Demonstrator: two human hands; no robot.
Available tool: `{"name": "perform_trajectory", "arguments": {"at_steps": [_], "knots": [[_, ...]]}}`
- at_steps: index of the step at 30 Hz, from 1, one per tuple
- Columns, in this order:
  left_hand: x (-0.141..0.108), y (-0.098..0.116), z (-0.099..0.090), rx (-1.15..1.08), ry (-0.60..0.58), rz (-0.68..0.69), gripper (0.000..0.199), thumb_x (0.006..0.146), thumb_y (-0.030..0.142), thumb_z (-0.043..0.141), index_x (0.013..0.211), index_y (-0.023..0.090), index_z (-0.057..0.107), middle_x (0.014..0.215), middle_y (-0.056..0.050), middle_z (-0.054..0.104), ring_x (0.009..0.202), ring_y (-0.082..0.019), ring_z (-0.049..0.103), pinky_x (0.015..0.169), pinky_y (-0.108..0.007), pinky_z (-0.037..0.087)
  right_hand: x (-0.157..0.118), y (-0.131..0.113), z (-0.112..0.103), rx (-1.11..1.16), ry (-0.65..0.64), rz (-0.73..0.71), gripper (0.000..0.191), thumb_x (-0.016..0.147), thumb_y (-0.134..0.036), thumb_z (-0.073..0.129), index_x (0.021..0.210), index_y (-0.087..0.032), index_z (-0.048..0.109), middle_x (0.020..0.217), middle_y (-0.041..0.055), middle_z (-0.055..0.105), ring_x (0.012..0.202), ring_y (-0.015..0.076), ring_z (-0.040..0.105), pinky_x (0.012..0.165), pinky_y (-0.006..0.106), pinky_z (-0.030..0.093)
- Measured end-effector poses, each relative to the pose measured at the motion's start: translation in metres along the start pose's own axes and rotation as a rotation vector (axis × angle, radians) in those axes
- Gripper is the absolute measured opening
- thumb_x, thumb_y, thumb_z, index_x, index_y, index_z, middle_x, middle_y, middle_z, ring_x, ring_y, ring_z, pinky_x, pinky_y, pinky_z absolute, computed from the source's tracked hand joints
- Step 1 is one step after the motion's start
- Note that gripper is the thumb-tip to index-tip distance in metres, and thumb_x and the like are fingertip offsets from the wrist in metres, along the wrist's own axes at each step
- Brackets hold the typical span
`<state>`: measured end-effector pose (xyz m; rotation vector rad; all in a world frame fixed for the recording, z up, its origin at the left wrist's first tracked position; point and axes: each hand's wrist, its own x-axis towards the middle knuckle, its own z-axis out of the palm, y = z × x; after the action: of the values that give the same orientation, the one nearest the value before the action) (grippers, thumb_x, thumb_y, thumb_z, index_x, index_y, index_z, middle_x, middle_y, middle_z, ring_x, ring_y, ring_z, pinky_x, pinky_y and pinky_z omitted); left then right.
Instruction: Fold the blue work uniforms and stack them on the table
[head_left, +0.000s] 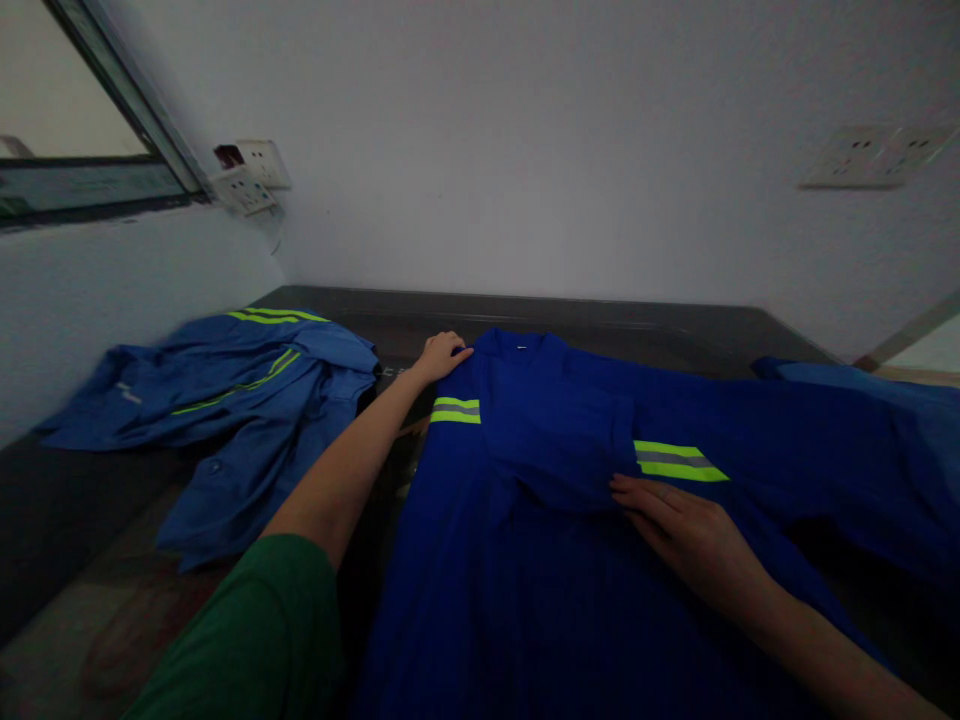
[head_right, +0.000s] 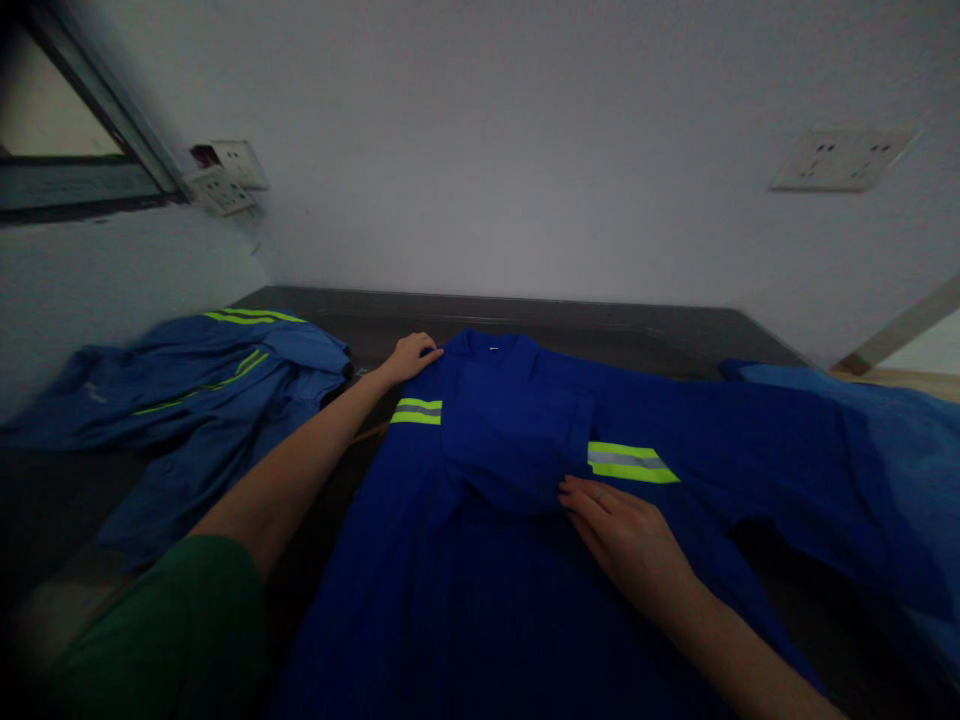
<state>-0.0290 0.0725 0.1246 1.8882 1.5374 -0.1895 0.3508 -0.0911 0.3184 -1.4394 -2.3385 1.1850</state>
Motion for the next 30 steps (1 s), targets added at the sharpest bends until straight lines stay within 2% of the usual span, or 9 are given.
{"name": "perform_trajectory", "arguments": {"at_steps": [3, 8, 11, 14, 18, 20, 23, 26, 30], "knots": [[-0.003, 0.003, 0.004, -0.004, 0.004, 0.021, 0.03, 0.095, 0.04, 0.041, 0.091, 0.019, 0.062, 0.095, -0.007, 0.065, 0.095, -0.023, 0.057, 0.089, -0.037, 0.038, 0.003, 0.0, -0.001, -0.029, 0.062, 0.033, 0.024, 0.091, -0.02, 0.047, 0.098, -0.022, 0.07, 0.11, 0.0065, 0.072, 0.1, 0.022, 0.069, 0.091, 0.042, 0.057], [-0.009, 0.018, 0.001, 0.186, 0.133, -0.063, 0.032, 0.091, 0.048, 0.049, 0.1, 0.019, 0.061, 0.113, -0.015, 0.059, 0.114, -0.033, 0.048, 0.103, -0.054, 0.023, 0.003, -0.002, 0.005, -0.199, -0.052, -0.014, 0.024, 0.088, -0.017, 0.045, 0.09, -0.022, 0.068, 0.107, 0.0071, 0.071, 0.098, 0.0239, 0.068, 0.085, 0.044, 0.058], [-0.013, 0.024, -0.019, 0.201, 0.33, -0.177, 0.031, 0.093, 0.043, 0.047, 0.111, 0.021, 0.058, 0.122, -0.016, 0.054, 0.12, -0.033, 0.044, 0.109, -0.054, 0.016, 0.0, -0.005, 0.004, -0.274, -0.08, -0.028, 0.022, 0.087, -0.017, 0.048, 0.096, -0.021, 0.068, 0.11, 0.0088, 0.069, 0.099, 0.0259, 0.067, 0.083, 0.044, 0.058], [-0.022, 0.033, -0.048, 0.123, 0.42, -0.273, 0.026, 0.091, 0.027, 0.046, 0.115, 0.022, 0.056, 0.124, -0.014, 0.053, 0.12, -0.032, 0.045, 0.106, -0.052, 0.026, 0.004, -0.014, -0.001, -0.292, -0.031, -0.035, 0.024, 0.086, -0.02, 0.053, 0.107, -0.02, 0.066, 0.111, 0.0105, 0.068, 0.104, 0.0288, 0.064, 0.086, 0.047, 0.056], [-0.055, 0.056, -0.077, -0.076, 0.183, -0.125, 0.026, 0.086, 0.013, 0.045, 0.108, 0.018, 0.058, 0.104, -0.009, 0.062, 0.098, -0.023, 0.058, 0.089, -0.038, 0.046, 0.026, -0.045, -0.006, -0.208, -0.048, -0.047, 0.037, 0.085, -0.015, 0.055, 0.121, -0.021, 0.06, 0.112, 0.009, 0.067, 0.103, 0.0262, 0.063, 0.086, 0.044, 0.055], [-0.083, 0.072, -0.078, -0.145, -0.016, -0.021, 0.022, 0.085, 0.016, 0.047, 0.104, 0.017, 0.059, 0.095, -0.007, 0.063, 0.088, -0.02, 0.06, 0.083, -0.034, 0.049, 0.043, -0.064, -0.004, -0.164, -0.111, -0.062, 0.041, 0.084, -0.012, 0.055, 0.123, -0.022, 0.059, 0.112, 0.0085, 0.066, 0.101, 0.025, 0.062, 0.084, 0.042, 0.054], [-0.129, 0.097, -0.07, -0.193, -0.194, 0.078, 0.027, 0.085, 0.025, 0.052, 0.111, 0.019, 0.059, 0.108, -0.008, 0.064, 0.096, -0.021, 0.062, 0.089, -0.035, 0.049, 0.066, -0.088, 0.007, -0.136, -0.21, -0.069, 0.043, 0.085, -0.01, 0.053, 0.127, -0.02, 0.055, 0.117, 0.0094, 0.063, 0.104, 0.0248, 0.059, 0.085, 0.038, 0.052], [-0.167, 0.121, -0.061, -0.215, -0.228, 0.095, 0.033, 0.086, 0.026, 0.051, 0.118, 0.021, 0.056, 0.121, -0.01, 0.059, 0.109, -0.023, 0.058, 0.096, -0.038, 0.046, 0.08, -0.096, 0.022, -0.136, -0.252, -0.004, 0.036, 0.088, -0.009, 0.045, 0.121, -0.016, 0.057, 0.115, 0.0103, 0.063, 0.105, 0.0243, 0.057, 0.086, 0.037, 0.049], [-0.195, 0.153, -0.06, -0.209, -0.126, -0.003, 0.026, 0.085, 0.019, 0.048, 0.11, 0.018, 0.056, 0.114, -0.011, 0.058, 0.107, -0.023, 0.057, 0.093, -0.038, 0.047, 0.086, -0.09, 0.041, -0.121, -0.239, 0.103, 0.025, 0.088, -0.015, 0.049, 0.111, -0.017, 0.058, 0.11, 0.0092, 0.064, 0.103, 0.0236, 0.056, 0.086, 0.034, 0.045]]}}
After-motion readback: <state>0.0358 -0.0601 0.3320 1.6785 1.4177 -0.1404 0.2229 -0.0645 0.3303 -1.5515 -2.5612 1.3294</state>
